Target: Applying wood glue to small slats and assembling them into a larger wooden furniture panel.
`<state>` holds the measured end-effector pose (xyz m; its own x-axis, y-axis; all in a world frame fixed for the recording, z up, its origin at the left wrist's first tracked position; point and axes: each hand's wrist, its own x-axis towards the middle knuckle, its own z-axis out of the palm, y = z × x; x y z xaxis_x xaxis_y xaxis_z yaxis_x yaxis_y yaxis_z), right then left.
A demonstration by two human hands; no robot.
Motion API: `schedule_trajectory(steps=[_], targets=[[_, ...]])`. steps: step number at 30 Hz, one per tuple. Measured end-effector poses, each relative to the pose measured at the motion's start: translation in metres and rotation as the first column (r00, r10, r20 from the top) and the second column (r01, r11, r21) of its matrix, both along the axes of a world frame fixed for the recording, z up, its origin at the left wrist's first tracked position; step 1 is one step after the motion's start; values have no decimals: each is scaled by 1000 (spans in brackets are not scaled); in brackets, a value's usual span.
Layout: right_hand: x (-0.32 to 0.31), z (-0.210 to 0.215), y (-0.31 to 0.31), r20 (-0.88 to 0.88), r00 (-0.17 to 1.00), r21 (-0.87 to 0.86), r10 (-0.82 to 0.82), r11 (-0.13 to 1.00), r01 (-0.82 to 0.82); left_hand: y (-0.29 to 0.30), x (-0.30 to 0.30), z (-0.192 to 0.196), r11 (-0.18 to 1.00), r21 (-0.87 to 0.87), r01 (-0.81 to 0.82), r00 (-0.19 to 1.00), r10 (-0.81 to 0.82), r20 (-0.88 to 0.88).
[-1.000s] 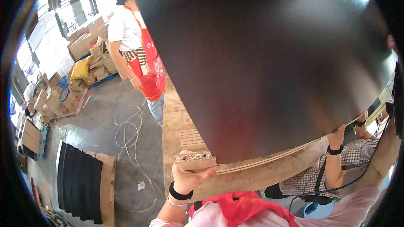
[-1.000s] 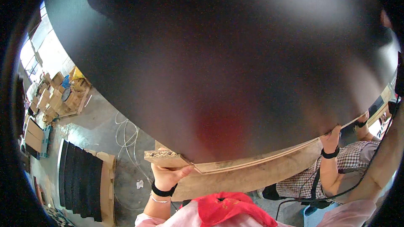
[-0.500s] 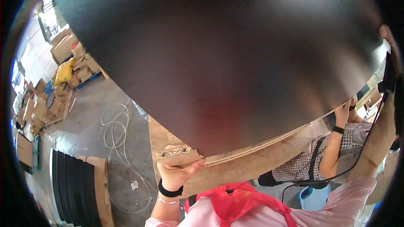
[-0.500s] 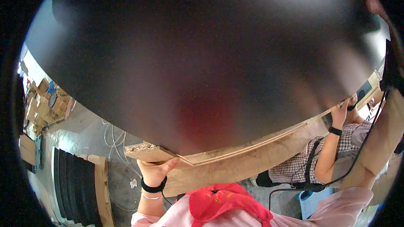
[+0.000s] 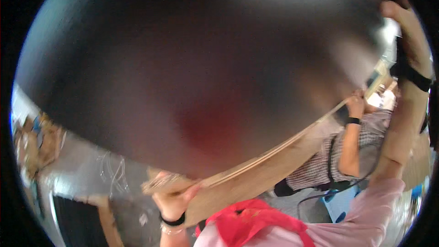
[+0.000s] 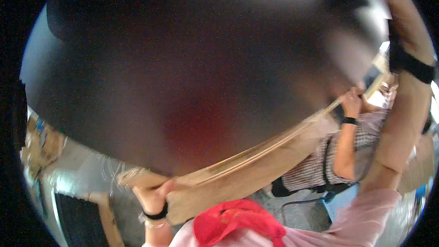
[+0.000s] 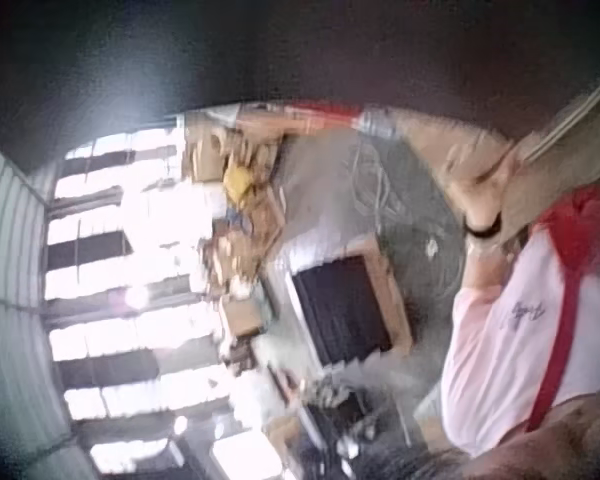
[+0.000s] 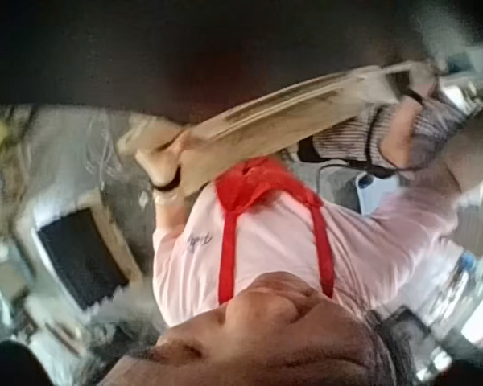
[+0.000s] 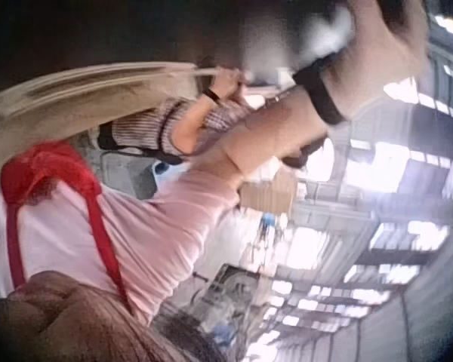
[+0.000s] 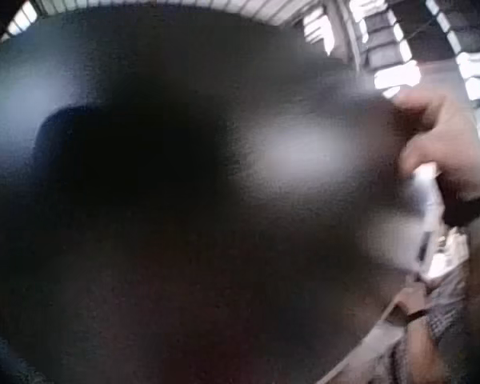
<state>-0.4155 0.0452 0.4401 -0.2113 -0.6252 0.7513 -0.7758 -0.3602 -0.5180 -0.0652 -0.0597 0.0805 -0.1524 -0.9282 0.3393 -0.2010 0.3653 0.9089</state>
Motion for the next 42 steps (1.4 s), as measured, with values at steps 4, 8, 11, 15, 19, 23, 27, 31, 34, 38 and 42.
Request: schedule_trajectory(steps=[4, 8, 11, 15, 19, 23, 27, 31, 34, 38, 42], targets=[[20, -3, -19, -332, 943, 5, 19, 1000, -19, -9, 25, -26, 998, 4, 56, 972, -54, -229], [21, -5, -13, -204, 977, 54, 56, 997, -46, -9, 13, -33, 998, 4, 62, 946, -57, -319], [33, 1, -5, -258, 960, 51, 110, 994, -100, 1, 10, -4, 999, -17, 32, 967, -36, -252], [20, 3, -4, -211, 970, 74, 119, 992, -106, 7, 11, 5, 997, 35, 67, 955, -54, -293], [-10, -15, -3, -502, 860, -4, -94, 994, 106, 5, 12, 6, 990, -15, 139, 947, -137, -292], [-10, -30, 2, -409, 908, 41, -85, 993, 111, -3, 14, 5, 993, 10, 121, 966, -116, -231], [-18, -43, 7, -184, 982, 98, -43, 993, 62, 3, 20, 5, 997, 12, 77, 952, -71, -298], [-56, -61, 8, -213, 973, 97, -92, 989, 114, 7, 1, 16, 992, 107, 63, 961, -31, -276], [-65, -62, 18, -161, 986, 156, -47, 985, 72, 6, 8, 16, 987, 103, 121, 964, -93, -250], [-91, -74, 19, -132, 984, 109, -119, 985, 133, 6, 11, 33, 965, 113, 237, 924, -187, -334], [-121, -78, 28, -95, 994, 194, -45, 979, 62, -2, 9, 37, 952, 3, 307, 937, -302, -176]])
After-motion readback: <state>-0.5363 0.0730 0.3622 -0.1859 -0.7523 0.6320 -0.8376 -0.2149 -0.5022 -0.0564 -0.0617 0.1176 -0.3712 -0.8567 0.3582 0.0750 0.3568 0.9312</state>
